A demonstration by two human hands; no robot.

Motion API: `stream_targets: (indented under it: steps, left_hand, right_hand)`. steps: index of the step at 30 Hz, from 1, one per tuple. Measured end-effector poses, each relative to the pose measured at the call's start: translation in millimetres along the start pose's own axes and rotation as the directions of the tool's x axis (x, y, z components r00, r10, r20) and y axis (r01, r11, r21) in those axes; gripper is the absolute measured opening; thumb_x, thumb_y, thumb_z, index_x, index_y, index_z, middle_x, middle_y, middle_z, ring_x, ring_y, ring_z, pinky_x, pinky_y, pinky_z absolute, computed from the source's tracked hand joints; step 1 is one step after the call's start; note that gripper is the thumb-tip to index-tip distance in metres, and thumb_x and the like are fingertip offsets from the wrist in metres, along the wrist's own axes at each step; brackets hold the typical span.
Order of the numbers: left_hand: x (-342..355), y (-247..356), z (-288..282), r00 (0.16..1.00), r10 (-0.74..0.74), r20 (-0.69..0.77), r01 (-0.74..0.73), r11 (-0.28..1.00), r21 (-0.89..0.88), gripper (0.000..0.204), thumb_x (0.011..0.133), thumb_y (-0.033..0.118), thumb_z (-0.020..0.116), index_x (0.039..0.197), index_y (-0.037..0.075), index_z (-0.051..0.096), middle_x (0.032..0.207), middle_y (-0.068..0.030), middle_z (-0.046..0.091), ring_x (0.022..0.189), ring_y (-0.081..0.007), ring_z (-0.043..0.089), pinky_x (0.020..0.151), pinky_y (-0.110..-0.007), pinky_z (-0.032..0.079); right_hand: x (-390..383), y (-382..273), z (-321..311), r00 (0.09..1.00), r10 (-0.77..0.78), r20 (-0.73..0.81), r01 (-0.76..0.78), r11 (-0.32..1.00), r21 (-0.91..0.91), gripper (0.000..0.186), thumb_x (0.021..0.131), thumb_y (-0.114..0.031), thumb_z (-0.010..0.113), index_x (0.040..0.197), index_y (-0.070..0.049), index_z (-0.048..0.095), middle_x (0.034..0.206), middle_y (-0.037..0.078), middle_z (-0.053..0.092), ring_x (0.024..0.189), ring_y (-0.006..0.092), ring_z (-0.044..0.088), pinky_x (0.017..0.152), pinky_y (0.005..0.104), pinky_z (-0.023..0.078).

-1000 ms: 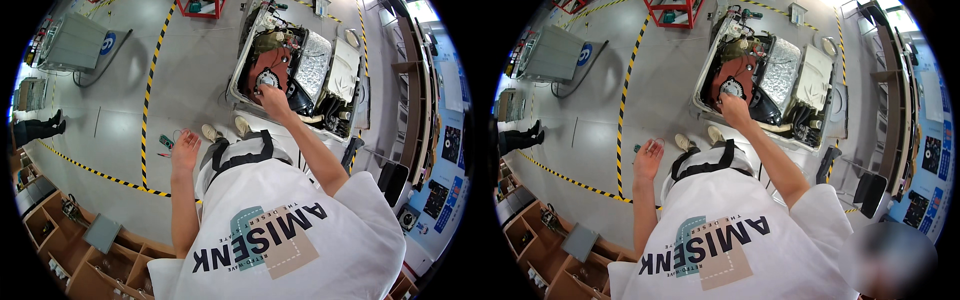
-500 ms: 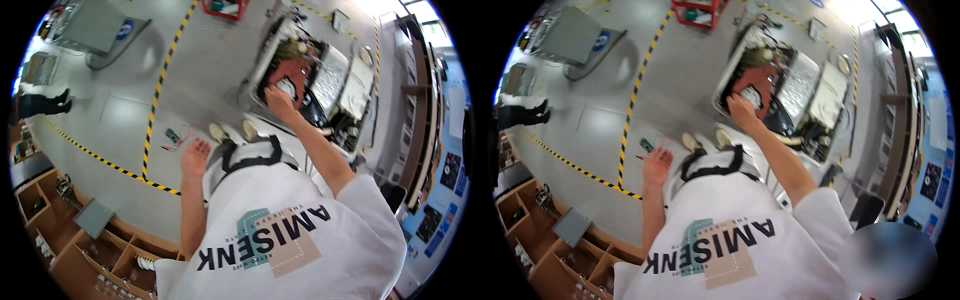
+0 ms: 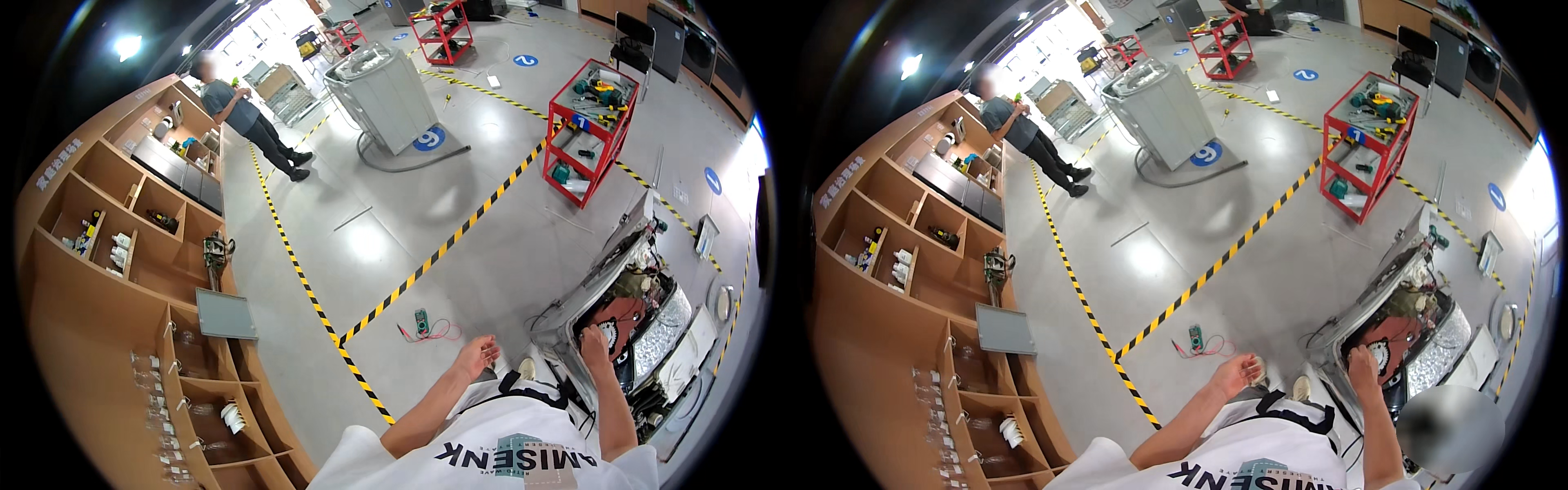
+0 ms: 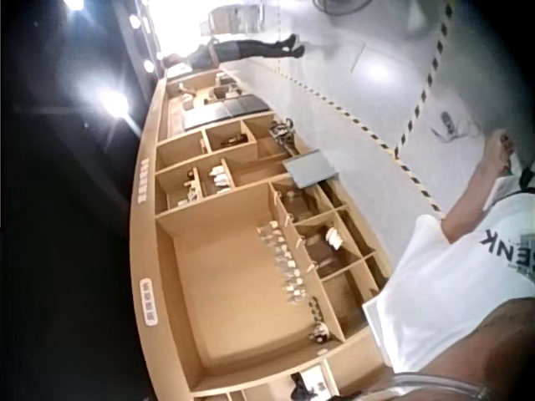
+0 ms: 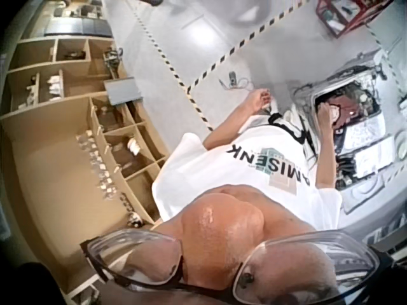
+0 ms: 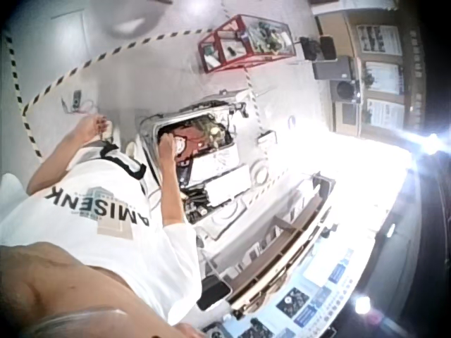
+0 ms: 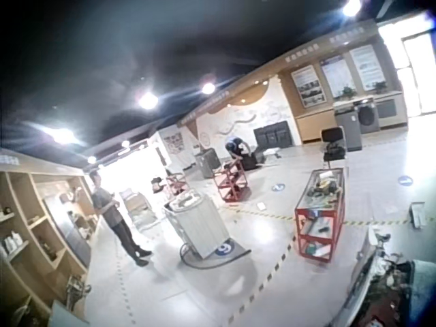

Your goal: The person uses an electric screwdriver to unscrew several fasteners from a red plastic internal component of a washing machine and then disconnects a wire by hand.

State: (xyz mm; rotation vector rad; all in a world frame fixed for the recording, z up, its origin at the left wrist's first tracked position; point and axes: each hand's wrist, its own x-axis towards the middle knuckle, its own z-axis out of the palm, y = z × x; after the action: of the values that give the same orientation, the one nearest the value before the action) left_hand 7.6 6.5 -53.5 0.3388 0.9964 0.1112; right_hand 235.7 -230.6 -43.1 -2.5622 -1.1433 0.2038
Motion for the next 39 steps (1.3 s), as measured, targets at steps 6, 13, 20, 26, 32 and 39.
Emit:
stream_targets:
  steps: [6, 13, 20, 26, 32, 39]
  left_hand:
    - [5.8, -2.7, 1.2, 0.999, -0.035, -0.001, 0.035, 0.999, 0.019, 0.018, 0.084, 0.019, 0.058, 0.092, 0.004, 0.053, 0.088, -0.007, 0.056, 0.082, -0.02, 0.058, 0.073, -0.032, 0.05]
    - [8.1, -7.2, 2.0, 0.999, -0.038, 0.003, 0.037, 0.999, 0.025, 0.019, 0.083, 0.018, 0.058, 0.095, 0.004, 0.055, 0.088, -0.0063, 0.053, 0.081, -0.0205, 0.058, 0.069, -0.032, 0.05]
    - [-1.8, -4.7, 12.1, 1.0, -0.029, 0.006, 0.029, 0.999, 0.031, 0.017, 0.082, 0.018, 0.058, 0.091, 0.004, 0.054, 0.086, -0.0065, 0.056, 0.083, -0.0212, 0.058, 0.073, -0.033, 0.05]
    - [-1.7, -3.6, 11.5, 0.999, -0.041, 0.005, 0.041, 0.999, 0.018, 0.017, 0.082, 0.018, 0.059, 0.092, 0.004, 0.054, 0.088, -0.007, 0.055, 0.083, -0.0216, 0.058, 0.071, -0.032, 0.05]
    - [-1.4, -3.8, 9.9, 0.999, -0.047, 0.02, 0.047, 0.999, 0.001, 0.019, 0.081, 0.017, 0.06, 0.093, 0.004, 0.055, 0.09, -0.0074, 0.052, 0.081, -0.0219, 0.059, 0.069, -0.032, 0.049]
    - [-12.2, 1.1, 21.6, 1.0, -0.019, 0.024, 0.019, 1.0, 0.011, 0.018, 0.081, 0.017, 0.059, 0.093, 0.003, 0.055, 0.09, -0.0076, 0.052, 0.081, -0.0228, 0.059, 0.069, -0.032, 0.049]
  right_hand:
    - [-0.1, 1.3, 8.1, 0.999, 0.025, -0.022, -0.027, 0.994, -0.109, 0.006, 0.072, 0.0, 0.05, 0.077, -0.002, 0.052, 0.077, 0.015, 0.052, 0.075, 0.0335, 0.056, 0.065, 0.0416, 0.046]
    - [0.4, -3.5, -1.5, 0.998, -0.047, 0.032, 0.048, 0.998, -0.048, 0.008, 0.071, 0.002, 0.05, 0.078, -0.001, 0.05, 0.081, 0.016, 0.05, 0.078, 0.0342, 0.054, 0.068, 0.042, 0.044]
    - [3.9, -1.3, 11.0, 0.999, 0.002, 0.043, 0.004, 0.989, -0.149, 0.006, 0.071, 0.0, 0.05, 0.075, -0.003, 0.05, 0.079, 0.014, 0.052, 0.078, 0.0304, 0.056, 0.068, 0.0391, 0.046]
    - [0.4, -1.0, 20.2, 0.999, 0.042, -0.012, -0.043, 0.97, -0.239, 0.003, 0.074, -0.005, 0.05, 0.077, -0.004, 0.05, 0.078, 0.013, 0.053, 0.078, 0.0289, 0.055, 0.067, 0.0392, 0.045]
    - [-0.4, -6.0, 9.6, 0.999, 0.032, 0.042, -0.02, 0.968, -0.248, 0.013, 0.084, -0.016, 0.048, 0.082, -0.003, 0.05, 0.08, 0.014, 0.055, 0.076, 0.031, 0.055, 0.068, 0.0433, 0.042]
    - [-0.1, 1.2, 19.1, 0.983, 0.164, 0.088, -0.149, 0.976, -0.16, 0.021, 0.085, -0.022, 0.051, 0.081, -0.002, 0.049, 0.076, 0.018, 0.058, 0.075, 0.0348, 0.058, 0.066, 0.0457, 0.043]
